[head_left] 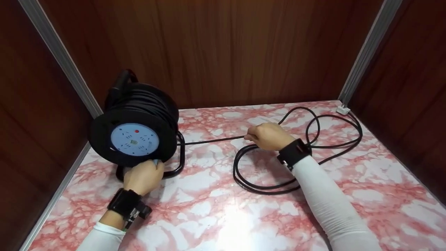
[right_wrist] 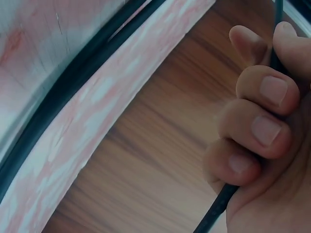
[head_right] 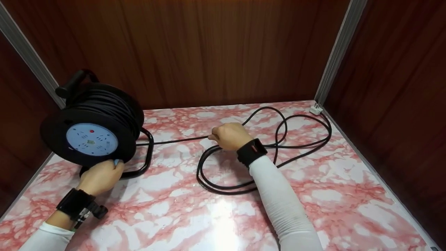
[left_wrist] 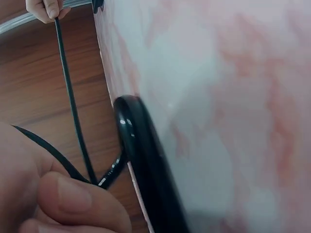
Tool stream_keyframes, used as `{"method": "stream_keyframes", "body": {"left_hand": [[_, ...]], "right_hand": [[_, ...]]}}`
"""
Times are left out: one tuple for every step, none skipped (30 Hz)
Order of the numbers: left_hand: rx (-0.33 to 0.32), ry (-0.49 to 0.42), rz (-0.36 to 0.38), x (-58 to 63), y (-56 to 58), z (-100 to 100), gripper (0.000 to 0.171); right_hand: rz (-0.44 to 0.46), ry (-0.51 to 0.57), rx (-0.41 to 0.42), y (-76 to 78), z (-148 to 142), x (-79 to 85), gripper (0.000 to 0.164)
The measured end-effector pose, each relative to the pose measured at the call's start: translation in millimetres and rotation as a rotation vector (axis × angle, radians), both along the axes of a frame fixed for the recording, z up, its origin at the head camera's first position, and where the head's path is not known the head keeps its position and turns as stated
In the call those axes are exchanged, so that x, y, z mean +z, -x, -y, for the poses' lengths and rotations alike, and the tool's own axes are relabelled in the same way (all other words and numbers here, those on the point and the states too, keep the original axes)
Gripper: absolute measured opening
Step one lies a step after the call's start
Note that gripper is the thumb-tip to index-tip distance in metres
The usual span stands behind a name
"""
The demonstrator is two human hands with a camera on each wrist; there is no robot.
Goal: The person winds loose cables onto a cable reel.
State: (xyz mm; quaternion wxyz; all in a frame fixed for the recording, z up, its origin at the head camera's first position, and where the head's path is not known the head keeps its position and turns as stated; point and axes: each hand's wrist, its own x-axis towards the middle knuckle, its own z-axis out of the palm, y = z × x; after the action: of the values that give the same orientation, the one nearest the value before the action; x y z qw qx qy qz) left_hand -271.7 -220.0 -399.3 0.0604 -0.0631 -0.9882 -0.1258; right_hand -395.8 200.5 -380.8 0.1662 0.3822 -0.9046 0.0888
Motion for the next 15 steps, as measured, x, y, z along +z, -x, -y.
{"method": "stream_keyframes", "body": {"left_hand": [[0.013,-0.016,0.016,-0.4,-0.4,2.0,0.039],[0.036,-0.041,0.035,-0.8,-0.5,4.1,0.042],[0.05,-0.058,0.051,-0.9,-0.6,6.1,0.045],[0.068,-0.075,0.069,-0.6,-0.9,8.1,0.047],[0.09,-0.095,0.087,-0.5,-1.0,10.4,0.051],[0.103,-0.1,0.103,-0.2,-1.4,12.7,0.053],[0.11,-0.102,0.117,0.0,-1.8,15.0,0.055],[0.116,-0.104,0.128,0.1,-2.5,17.4,0.056],[0.121,-0.105,0.138,0.7,-2.6,19.6,0.057],[0.133,-0.11,0.145,1.2,-2.7,21.9,0.059],[0.135,-0.11,0.145,1.5,-2.9,24.1,0.059],[0.137,-0.112,0.145,2.0,-3.1,26.3,0.06],[0.132,-0.115,0.143,2.3,-3.0,28.3,0.061],[0.127,-0.118,0.14,2.1,-2.9,30.0,0.061],[0.123,-0.119,0.134,2.0,-3.0,31.5,0.061]], "right_hand": [[-0.006,-0.001,0.008,0.0,0.6,-0.4,0.031],[-0.011,-0.004,0.013,-0.1,0.9,-0.6,0.031],[-0.012,-0.002,0.011,-0.5,0.8,-0.4,0.031],[-0.015,-0.002,0.004,-1.2,0.4,0.1,0.031],[-0.021,-0.002,-0.004,-1.8,-0.2,0.8,0.031],[-0.025,0.0,-0.01,-2.2,-1.0,1.6,0.031],[-0.027,0.001,-0.016,-3.0,-1.7,2.8,0.031],[-0.031,0.004,-0.021,-3.9,-2.4,4.3,0.03],[-0.038,0.007,-0.024,-4.2,-3.6,5.9,0.031],[-0.052,0.006,-0.027,-4.5,-4.9,7.7,0.031],[-0.07,0.007,-0.031,-4.8,-6.4,9.6,0.032],[-0.087,0.013,-0.035,-5.3,-8.2,11.9,0.033],[-0.11,0.017,-0.04,-5.6,-10.4,14.3,0.035],[-0.135,0.021,-0.048,-6.1,-13.3,16.8,0.037],[-0.163,0.022,-0.061,-6.2,-16.5,18.9,0.038]]}}
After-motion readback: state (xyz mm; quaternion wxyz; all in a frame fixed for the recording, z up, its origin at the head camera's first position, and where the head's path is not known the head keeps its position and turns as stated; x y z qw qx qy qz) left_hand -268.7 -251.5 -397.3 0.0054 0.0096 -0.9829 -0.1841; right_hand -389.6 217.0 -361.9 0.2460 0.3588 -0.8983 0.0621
